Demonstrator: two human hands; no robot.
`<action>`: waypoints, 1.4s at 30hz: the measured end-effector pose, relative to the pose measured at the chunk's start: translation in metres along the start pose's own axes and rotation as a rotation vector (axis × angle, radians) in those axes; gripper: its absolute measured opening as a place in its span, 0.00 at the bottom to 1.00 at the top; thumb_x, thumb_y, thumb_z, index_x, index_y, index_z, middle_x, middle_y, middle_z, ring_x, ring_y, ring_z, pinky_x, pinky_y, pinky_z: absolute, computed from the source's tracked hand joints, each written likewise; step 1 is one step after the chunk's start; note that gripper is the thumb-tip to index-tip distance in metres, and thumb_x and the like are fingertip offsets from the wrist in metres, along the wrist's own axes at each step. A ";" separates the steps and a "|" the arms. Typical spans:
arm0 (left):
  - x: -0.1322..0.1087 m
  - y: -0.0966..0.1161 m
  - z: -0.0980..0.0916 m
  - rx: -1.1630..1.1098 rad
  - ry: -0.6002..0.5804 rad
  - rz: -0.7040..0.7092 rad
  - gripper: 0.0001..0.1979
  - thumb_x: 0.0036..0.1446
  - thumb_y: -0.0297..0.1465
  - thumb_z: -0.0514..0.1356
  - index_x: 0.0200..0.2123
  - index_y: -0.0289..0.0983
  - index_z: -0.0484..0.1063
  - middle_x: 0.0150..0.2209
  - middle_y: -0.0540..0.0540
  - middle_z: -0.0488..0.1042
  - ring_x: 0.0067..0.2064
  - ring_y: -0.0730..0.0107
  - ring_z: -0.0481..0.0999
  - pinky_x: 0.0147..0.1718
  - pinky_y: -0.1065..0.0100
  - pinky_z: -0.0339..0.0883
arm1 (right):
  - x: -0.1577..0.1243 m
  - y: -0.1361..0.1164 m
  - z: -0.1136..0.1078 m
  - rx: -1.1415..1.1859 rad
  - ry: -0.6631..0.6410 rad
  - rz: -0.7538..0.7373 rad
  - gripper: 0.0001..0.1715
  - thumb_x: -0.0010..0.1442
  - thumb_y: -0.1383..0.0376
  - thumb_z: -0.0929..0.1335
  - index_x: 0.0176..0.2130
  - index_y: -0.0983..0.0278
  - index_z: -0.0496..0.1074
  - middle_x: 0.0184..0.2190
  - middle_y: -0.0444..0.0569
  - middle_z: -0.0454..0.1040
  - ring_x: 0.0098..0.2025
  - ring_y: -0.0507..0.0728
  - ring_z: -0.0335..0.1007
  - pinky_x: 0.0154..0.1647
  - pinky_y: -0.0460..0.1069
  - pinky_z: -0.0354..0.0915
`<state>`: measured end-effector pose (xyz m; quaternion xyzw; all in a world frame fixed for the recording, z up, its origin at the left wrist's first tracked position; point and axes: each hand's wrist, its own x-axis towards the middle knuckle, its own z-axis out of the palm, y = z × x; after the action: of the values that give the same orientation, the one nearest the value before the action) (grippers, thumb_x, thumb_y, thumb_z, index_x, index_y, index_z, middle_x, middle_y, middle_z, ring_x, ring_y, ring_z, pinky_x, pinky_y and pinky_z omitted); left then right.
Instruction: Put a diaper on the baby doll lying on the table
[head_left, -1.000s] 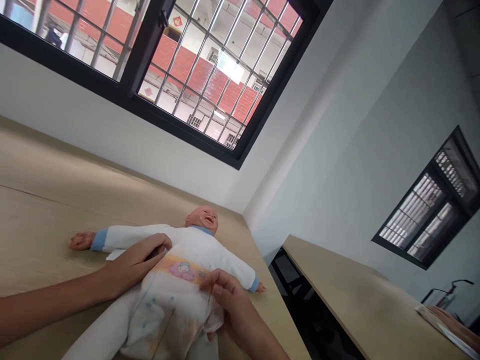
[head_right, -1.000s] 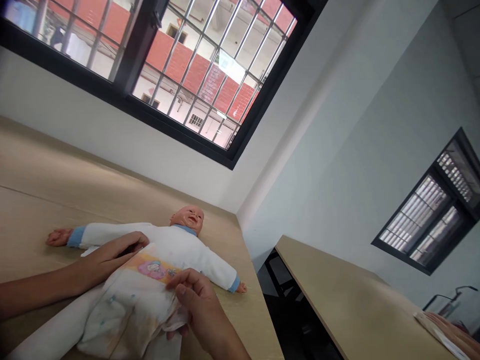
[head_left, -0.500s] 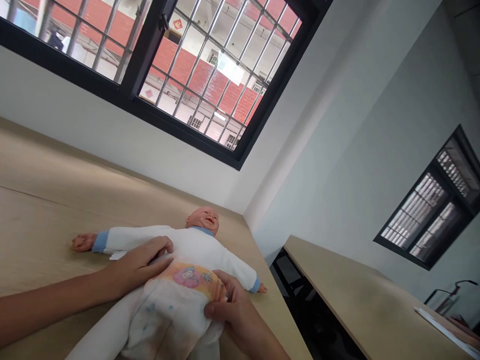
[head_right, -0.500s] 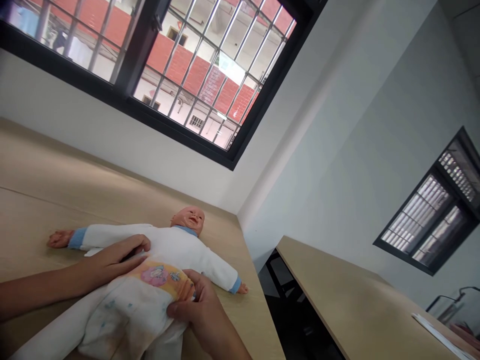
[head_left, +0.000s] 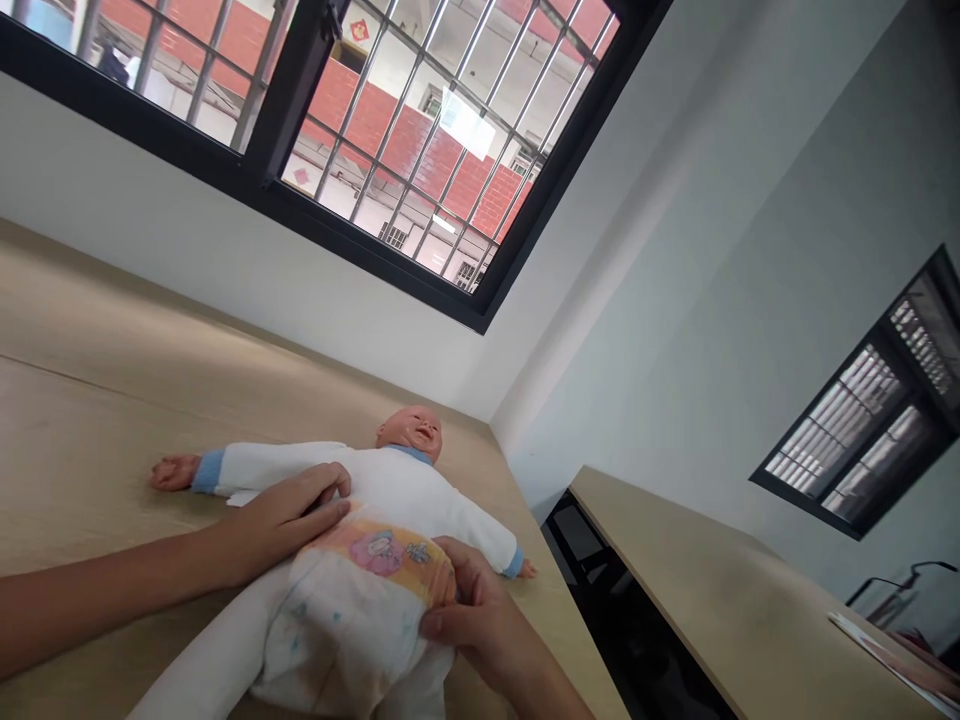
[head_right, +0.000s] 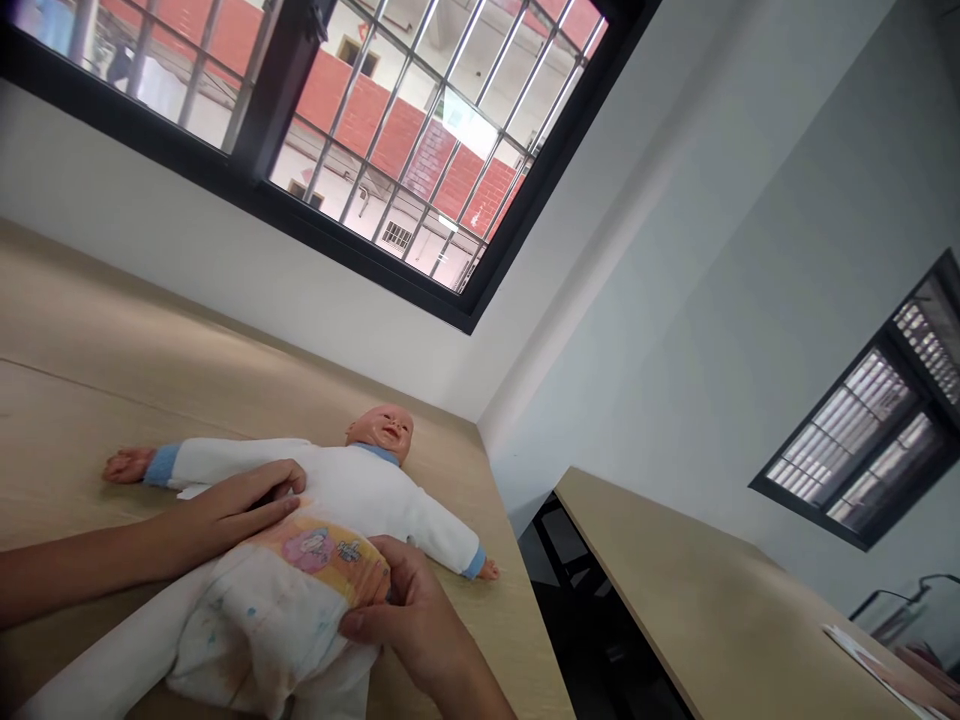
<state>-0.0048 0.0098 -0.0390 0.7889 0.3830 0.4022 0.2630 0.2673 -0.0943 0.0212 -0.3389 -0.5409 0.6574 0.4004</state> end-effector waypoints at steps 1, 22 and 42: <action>0.000 0.000 -0.001 -0.002 -0.010 -0.006 0.23 0.70 0.55 0.51 0.39 0.41 0.69 0.32 0.52 0.69 0.35 0.63 0.66 0.36 0.65 0.58 | 0.000 0.001 0.000 -0.002 -0.002 -0.001 0.32 0.38 0.64 0.85 0.44 0.62 0.81 0.35 0.44 0.81 0.35 0.55 0.74 0.39 0.46 0.65; 0.001 -0.001 -0.004 0.042 -0.043 -0.011 0.24 0.70 0.54 0.50 0.39 0.40 0.69 0.32 0.51 0.69 0.35 0.63 0.68 0.36 0.65 0.59 | 0.002 0.005 -0.002 -0.026 -0.056 -0.014 0.16 0.41 0.62 0.82 0.32 0.64 0.80 0.29 0.44 0.79 0.35 0.56 0.75 0.38 0.48 0.64; 0.001 0.002 -0.003 0.068 -0.017 -0.021 0.24 0.69 0.54 0.50 0.39 0.40 0.69 0.31 0.52 0.69 0.34 0.63 0.67 0.35 0.65 0.57 | 0.003 0.007 0.003 0.023 0.052 0.040 0.14 0.39 0.68 0.77 0.30 0.62 0.78 0.26 0.42 0.78 0.30 0.54 0.72 0.34 0.46 0.65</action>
<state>-0.0068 0.0097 -0.0357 0.7967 0.4026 0.3793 0.2434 0.2620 -0.0937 0.0150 -0.3622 -0.5160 0.6622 0.4051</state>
